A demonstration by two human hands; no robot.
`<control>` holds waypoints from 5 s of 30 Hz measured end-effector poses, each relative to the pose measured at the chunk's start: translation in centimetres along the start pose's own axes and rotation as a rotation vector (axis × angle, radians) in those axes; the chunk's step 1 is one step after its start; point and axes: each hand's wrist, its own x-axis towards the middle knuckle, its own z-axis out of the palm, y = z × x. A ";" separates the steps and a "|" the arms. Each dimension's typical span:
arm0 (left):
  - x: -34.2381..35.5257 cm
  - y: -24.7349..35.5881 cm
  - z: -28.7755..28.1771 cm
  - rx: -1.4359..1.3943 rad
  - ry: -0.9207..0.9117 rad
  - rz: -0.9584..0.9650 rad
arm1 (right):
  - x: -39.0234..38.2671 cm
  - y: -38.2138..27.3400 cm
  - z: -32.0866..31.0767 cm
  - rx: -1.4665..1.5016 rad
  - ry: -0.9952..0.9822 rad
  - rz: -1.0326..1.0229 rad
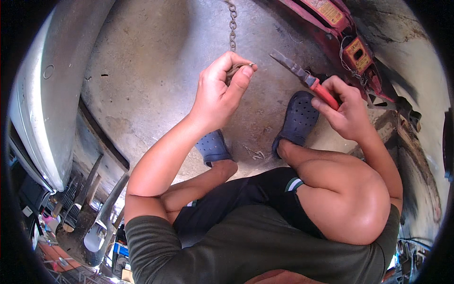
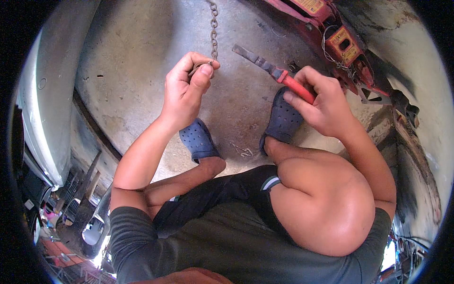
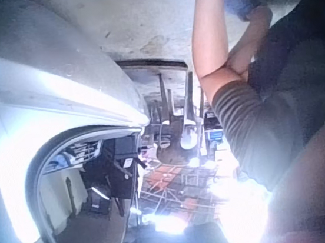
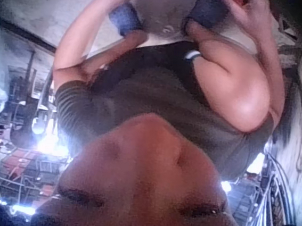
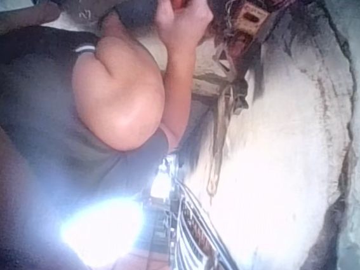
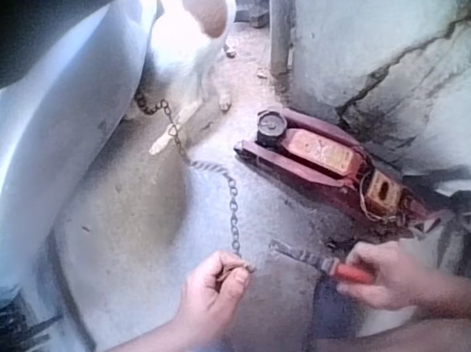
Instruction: The person is using pliers and wire to fix or join links of a metal chain near a car.
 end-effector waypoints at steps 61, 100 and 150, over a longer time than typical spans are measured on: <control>0.4 0.9 -5.5 -0.208 -0.377 -0.311 | 6.6 -2.7 -1.8 -0.839 0.102 -0.836; -2.6 -6.0 3.2 0.536 -0.152 0.261 | -2.1 9.3 2.3 0.057 -0.451 -0.009; 0.9 -0.9 7.1 -0.500 -0.392 -0.053 | 2.8 5.5 9.1 1.152 -0.391 0.157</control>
